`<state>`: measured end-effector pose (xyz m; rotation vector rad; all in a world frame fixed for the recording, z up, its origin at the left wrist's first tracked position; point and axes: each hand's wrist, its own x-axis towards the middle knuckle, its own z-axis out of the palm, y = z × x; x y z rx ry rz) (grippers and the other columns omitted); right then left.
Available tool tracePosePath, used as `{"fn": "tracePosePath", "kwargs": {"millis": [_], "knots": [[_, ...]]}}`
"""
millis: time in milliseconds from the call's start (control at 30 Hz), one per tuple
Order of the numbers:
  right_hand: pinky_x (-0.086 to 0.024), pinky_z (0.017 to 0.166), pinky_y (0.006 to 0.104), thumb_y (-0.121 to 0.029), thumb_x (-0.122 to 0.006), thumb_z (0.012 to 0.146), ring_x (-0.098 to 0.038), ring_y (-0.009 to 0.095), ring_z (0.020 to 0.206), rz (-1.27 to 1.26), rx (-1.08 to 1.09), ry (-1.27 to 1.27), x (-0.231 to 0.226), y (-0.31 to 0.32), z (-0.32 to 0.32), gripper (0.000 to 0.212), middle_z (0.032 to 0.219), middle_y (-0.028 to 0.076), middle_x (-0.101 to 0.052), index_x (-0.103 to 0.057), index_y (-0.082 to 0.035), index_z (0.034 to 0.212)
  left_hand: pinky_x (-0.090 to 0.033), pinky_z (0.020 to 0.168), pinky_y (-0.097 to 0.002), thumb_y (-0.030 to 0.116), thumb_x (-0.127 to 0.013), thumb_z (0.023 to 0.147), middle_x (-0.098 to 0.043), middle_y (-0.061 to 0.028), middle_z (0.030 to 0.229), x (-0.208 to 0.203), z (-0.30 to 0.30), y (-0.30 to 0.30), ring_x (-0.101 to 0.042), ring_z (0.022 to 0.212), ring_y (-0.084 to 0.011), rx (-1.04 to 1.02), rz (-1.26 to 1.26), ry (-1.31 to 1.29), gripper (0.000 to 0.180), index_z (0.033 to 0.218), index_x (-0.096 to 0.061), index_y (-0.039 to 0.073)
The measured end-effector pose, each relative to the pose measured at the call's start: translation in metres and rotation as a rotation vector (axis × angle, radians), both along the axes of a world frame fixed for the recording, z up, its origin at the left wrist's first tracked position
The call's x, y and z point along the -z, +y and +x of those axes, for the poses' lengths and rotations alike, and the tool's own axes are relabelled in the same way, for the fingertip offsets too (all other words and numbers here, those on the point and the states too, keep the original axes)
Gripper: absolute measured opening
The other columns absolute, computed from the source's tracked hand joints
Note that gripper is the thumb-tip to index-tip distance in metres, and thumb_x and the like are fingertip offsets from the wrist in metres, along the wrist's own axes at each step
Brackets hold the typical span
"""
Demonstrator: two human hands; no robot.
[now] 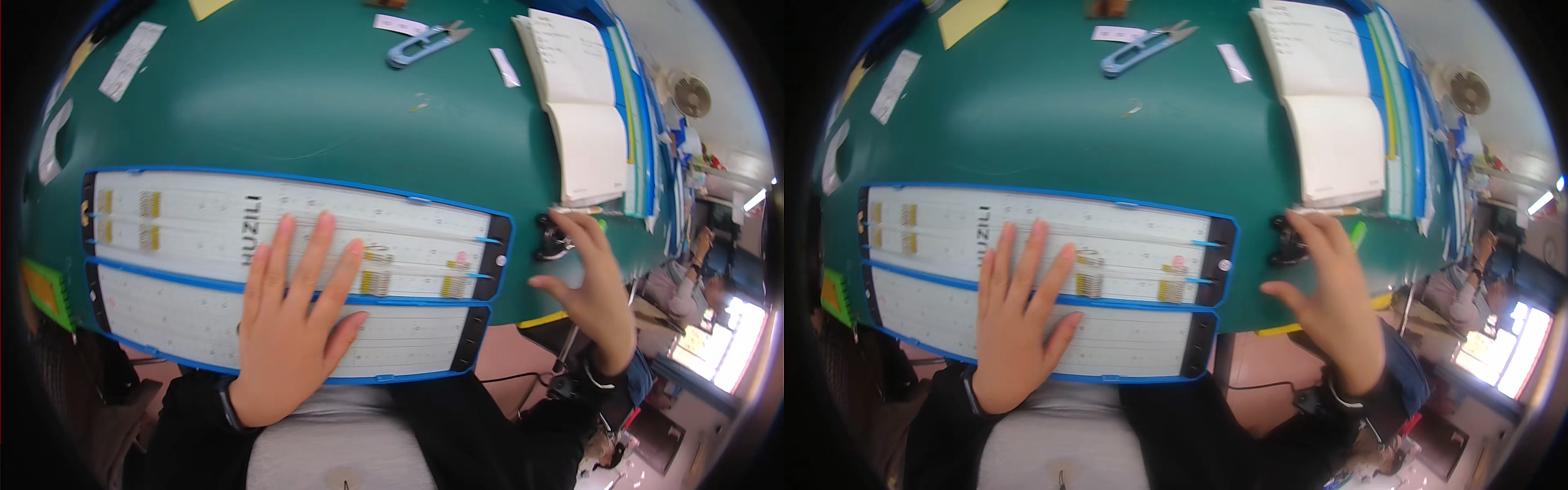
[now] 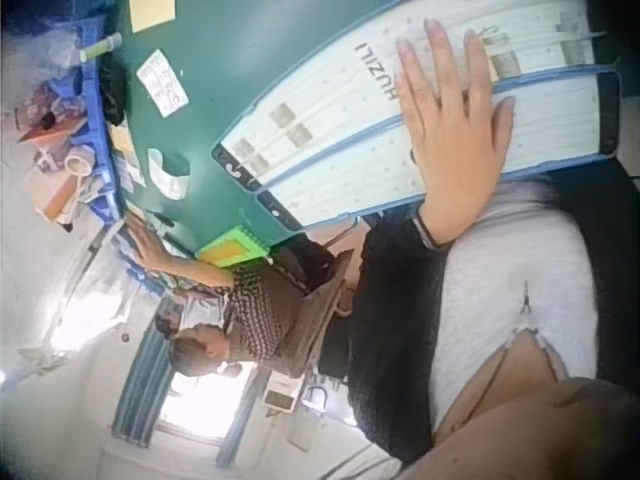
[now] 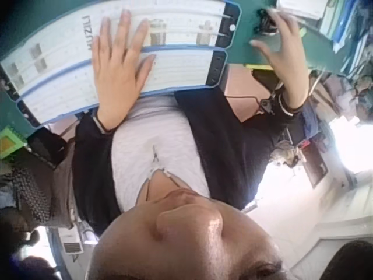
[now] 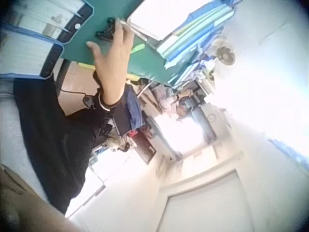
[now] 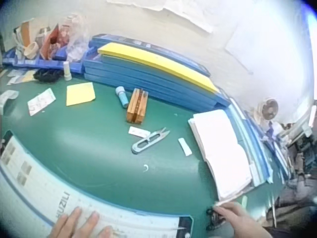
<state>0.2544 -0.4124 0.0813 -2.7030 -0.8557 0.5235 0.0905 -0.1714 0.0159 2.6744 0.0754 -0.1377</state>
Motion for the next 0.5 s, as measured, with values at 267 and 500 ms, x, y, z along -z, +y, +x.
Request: {"fn": "tracePosePath", "kwargs": {"millis": [267,500], "knots": [[-0.042,0.087,0.0313,0.0,-0.075,0.058,-0.054,0.023,0.097,0.367,0.151,-0.007,0.034,-0.017,-0.002,0.067,0.108,0.012,-0.053,-0.047,-0.001,0.118,-0.021,0.103,-0.0484,0.023,-0.06,0.077,-0.032,-0.0151,0.14,0.004,-0.004,0.005,-0.026,0.129,-0.038,-0.034,0.006,-0.012,0.055,0.129,-0.045,0.011],[-0.045,0.081,0.0391,-0.007,-0.054,0.08,-0.056,0.03,0.092,1.401,0.207,0.343,0.049,0.069,-0.041,0.033,0.09,0.018,-0.054,-0.03,-0.005,0.102,-0.02,0.104,-0.0486,0.019,-0.061,0.077,-0.029,-0.0156,0.141,0.005,-0.005,0.005,-0.024,0.13,-0.0385,-0.055,-0.13,0.006,0.056,0.129,-0.043,0.013]]}}
